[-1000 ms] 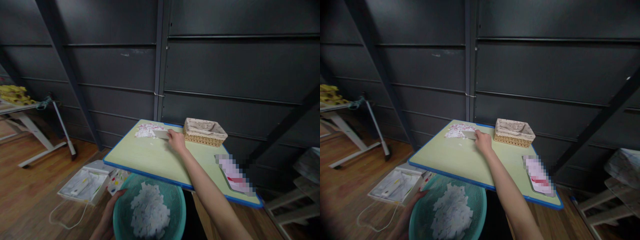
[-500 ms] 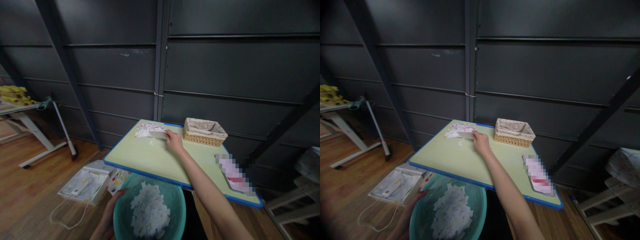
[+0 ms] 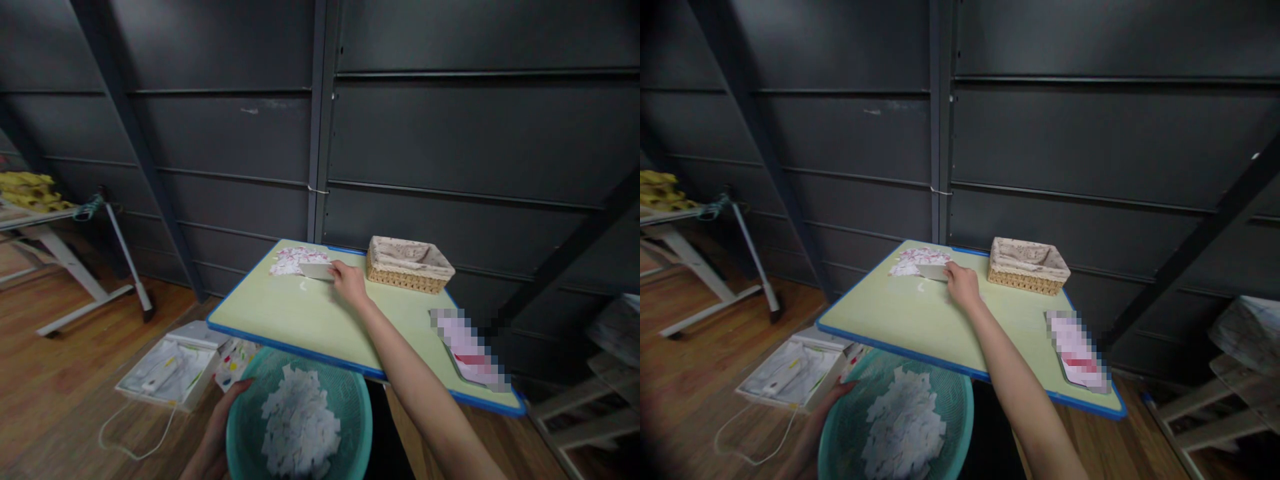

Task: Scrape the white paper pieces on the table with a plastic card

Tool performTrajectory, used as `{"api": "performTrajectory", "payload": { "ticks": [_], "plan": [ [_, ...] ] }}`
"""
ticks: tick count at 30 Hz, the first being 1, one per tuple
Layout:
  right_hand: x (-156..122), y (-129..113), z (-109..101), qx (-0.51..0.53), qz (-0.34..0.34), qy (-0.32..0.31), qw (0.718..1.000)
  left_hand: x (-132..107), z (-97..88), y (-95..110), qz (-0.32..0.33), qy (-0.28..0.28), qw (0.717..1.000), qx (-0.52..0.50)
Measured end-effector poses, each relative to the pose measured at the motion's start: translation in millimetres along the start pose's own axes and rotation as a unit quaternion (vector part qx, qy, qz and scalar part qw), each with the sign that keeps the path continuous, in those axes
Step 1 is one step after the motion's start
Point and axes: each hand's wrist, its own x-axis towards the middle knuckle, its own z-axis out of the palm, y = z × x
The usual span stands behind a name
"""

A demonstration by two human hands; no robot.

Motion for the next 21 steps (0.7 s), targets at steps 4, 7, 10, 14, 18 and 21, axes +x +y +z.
{"api": "performTrajectory", "payload": {
  "ticks": [4, 7, 10, 14, 18, 21],
  "plan": [
    [0, -2, -5, 0.032, -0.024, -0.014, 0.999, 2, -2.5, 0, 0.01, 0.002, 1.0, 0.008],
    [1, -2, -7, 0.067, -0.032, -0.007, 0.997, 0, -2.5, 1, 0.003, 0.008, 1.0, 0.013],
    [1, -2, -5, 0.087, -0.022, 0.005, 0.996, -5, 1.6, 3, -0.013, 0.006, 1.0, 0.012],
    [0, -2, -3, 0.098, -0.022, -0.013, 0.995, -11, 7.3, 6, 0.003, 0.017, 1.0, 0.026],
    [1, -1, -7, 0.133, -0.002, 0.008, 0.991, -11, 7.5, 8, -0.006, 0.023, 0.999, 0.026],
    [3, 2, -11, 0.176, 0.015, 0.028, 0.984, -12, 7.9, 9, -0.006, 0.025, 0.999, 0.023]
  ]
}}
